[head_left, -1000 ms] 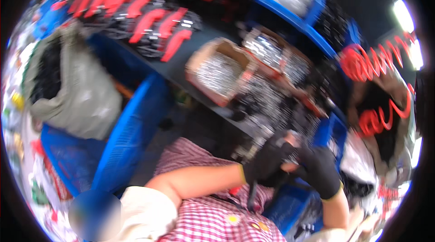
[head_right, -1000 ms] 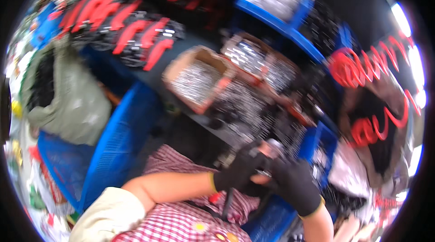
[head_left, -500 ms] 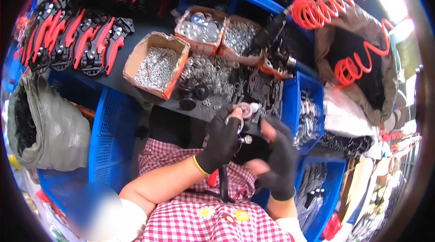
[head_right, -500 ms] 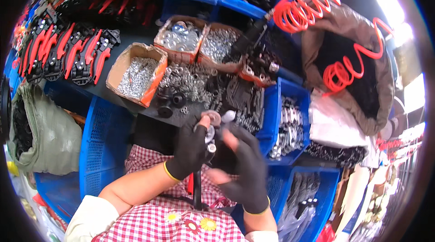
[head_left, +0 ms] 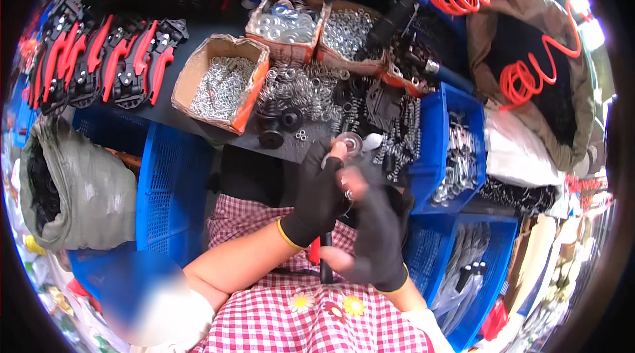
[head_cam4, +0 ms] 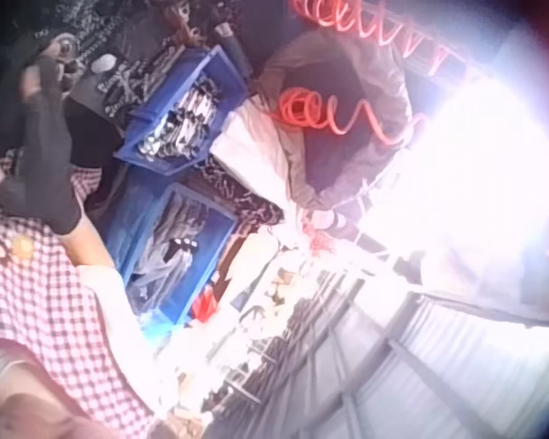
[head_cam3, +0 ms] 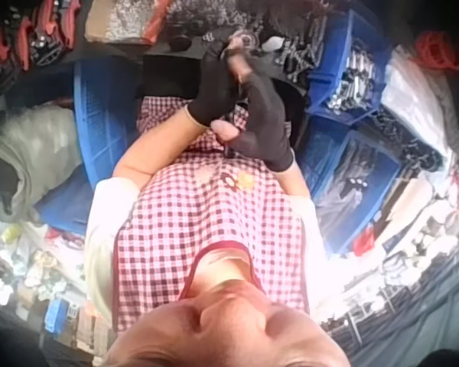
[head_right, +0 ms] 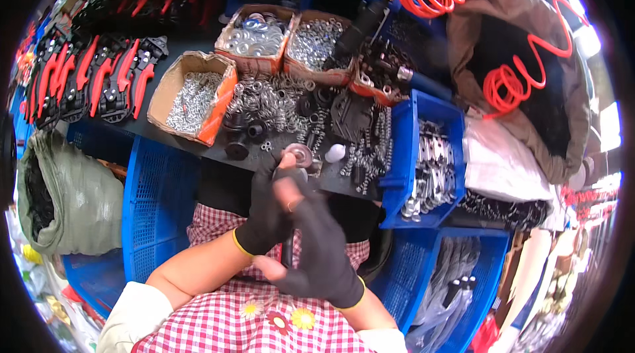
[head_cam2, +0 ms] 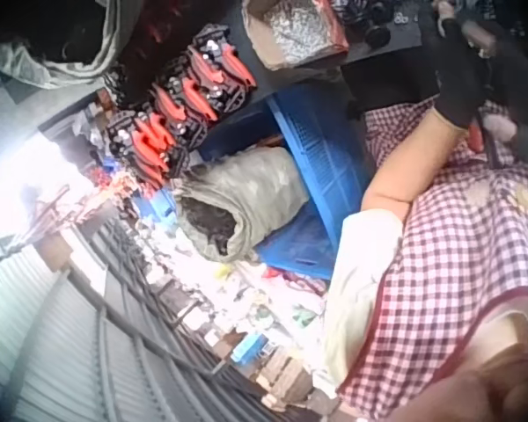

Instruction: The person assembles caulking guns by gluing parts, driving screws with a pneumatic screwdriver, and screwing barrels onto the handle assemblies. The person then packs the completed caulking guns into plastic bags and places them into a blue crate.

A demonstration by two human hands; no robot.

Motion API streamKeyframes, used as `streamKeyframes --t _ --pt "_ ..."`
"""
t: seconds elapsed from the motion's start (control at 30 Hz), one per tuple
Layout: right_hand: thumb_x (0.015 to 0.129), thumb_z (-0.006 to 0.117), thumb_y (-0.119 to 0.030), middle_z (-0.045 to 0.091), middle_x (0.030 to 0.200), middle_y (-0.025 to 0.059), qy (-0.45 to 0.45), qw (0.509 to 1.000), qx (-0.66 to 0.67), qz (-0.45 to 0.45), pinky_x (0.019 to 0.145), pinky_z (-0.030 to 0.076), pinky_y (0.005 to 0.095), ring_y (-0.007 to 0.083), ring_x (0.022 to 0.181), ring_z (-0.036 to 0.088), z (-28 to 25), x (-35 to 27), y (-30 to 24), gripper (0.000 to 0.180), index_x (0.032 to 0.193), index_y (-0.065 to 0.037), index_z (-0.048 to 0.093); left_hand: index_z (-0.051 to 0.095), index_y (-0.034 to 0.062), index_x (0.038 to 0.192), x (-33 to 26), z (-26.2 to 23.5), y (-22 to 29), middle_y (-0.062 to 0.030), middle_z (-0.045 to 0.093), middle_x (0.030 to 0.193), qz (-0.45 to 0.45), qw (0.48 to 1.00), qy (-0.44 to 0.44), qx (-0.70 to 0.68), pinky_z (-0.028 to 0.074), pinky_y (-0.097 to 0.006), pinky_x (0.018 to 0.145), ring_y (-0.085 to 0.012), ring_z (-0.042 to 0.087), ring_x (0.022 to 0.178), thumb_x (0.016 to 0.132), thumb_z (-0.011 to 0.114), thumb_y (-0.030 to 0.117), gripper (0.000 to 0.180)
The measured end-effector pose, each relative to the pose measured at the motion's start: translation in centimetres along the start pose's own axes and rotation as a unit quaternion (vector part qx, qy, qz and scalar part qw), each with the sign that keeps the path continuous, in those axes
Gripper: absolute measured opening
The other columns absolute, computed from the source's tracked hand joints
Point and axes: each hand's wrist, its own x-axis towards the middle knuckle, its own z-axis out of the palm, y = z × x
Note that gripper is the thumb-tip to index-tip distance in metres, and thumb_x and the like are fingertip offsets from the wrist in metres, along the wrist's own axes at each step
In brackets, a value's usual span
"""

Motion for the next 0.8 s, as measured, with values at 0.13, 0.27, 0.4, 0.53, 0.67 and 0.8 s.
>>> streamKeyframes --t 0.13,0.27,0.4,0.53,0.67,0.8 --pt "0.073 0.077 -0.015 0.058 0.127 0.0267 -0.014 0.984 0.176 -0.012 0.100 0.045 0.0430 0.0407 0.117 0.059 -2.5 -1.5 2.1 0.047 0.112 0.008 0.065 0.059 0.0072 0.109 -0.2 0.9 0.0 -0.0003 0.064 0.090 -0.105 0.985 -0.002 -0.141 0.047 -0.022 0.063 -0.0043 0.058 0.073 0.102 0.050 0.028 0.023" --pt "0.079 0.074 -0.025 0.055 0.131 0.0286 -0.075 0.988 0.132 0.010 0.102 0.044 0.0421 0.0410 0.119 0.057 -2.0 -2.1 3.2 0.054 0.121 0.006 0.061 0.060 0.0039 0.107 0.2 0.2 0.7 -0.0029 0.065 0.091 -0.091 0.992 -0.021 -0.089 0.051 -0.024 0.065 -0.0088 0.063 0.075 0.104 0.046 0.026 0.027" --pt "0.079 0.073 -0.019 0.065 0.116 0.0240 0.040 0.994 0.094 0.042 0.091 0.051 0.0395 0.0339 0.105 0.066 0.6 -0.1 0.4 0.028 0.094 0.003 0.070 0.060 0.0046 0.108 0.8 0.5 -0.5 -0.0044 0.066 0.092 -0.068 0.987 -0.011 -0.143 0.052 -0.025 0.066 -0.0098 0.063 0.077 0.103 0.047 0.027 0.027" --pt "0.069 0.078 -0.014 0.062 0.123 0.0226 0.014 0.987 0.152 0.045 0.098 0.047 0.0405 0.0355 0.117 0.060 -1.9 -1.0 1.2 0.043 0.108 0.002 0.070 0.058 0.0054 0.107 0.2 1.0 -0.2 -0.0042 0.063 0.084 -0.012 0.999 0.019 -0.047 0.050 -0.026 0.061 -0.0110 0.061 0.070 0.104 0.045 0.029 0.027" --pt "0.080 0.068 -0.024 0.062 0.122 0.0267 -0.047 0.993 0.016 0.104 0.100 0.045 0.0428 0.0385 0.119 0.059 -1.0 -1.3 0.6 0.042 0.111 0.004 0.068 0.060 0.0026 0.105 0.5 0.5 1.0 -0.0029 0.065 0.086 -0.057 0.997 -0.018 -0.039 0.049 -0.025 0.062 -0.0095 0.060 0.069 0.105 0.039 0.026 0.031" --pt "0.080 0.071 -0.028 0.060 0.124 0.0270 0.015 0.999 -0.033 0.037 0.098 0.046 0.0442 0.0381 0.116 0.059 0.5 0.4 -0.2 0.046 0.112 0.004 0.067 0.060 0.0009 0.102 0.6 0.8 0.6 -0.0034 0.064 0.085 -0.048 0.997 0.011 -0.055 0.049 -0.026 0.063 -0.0097 0.061 0.071 0.105 0.037 0.025 0.033"
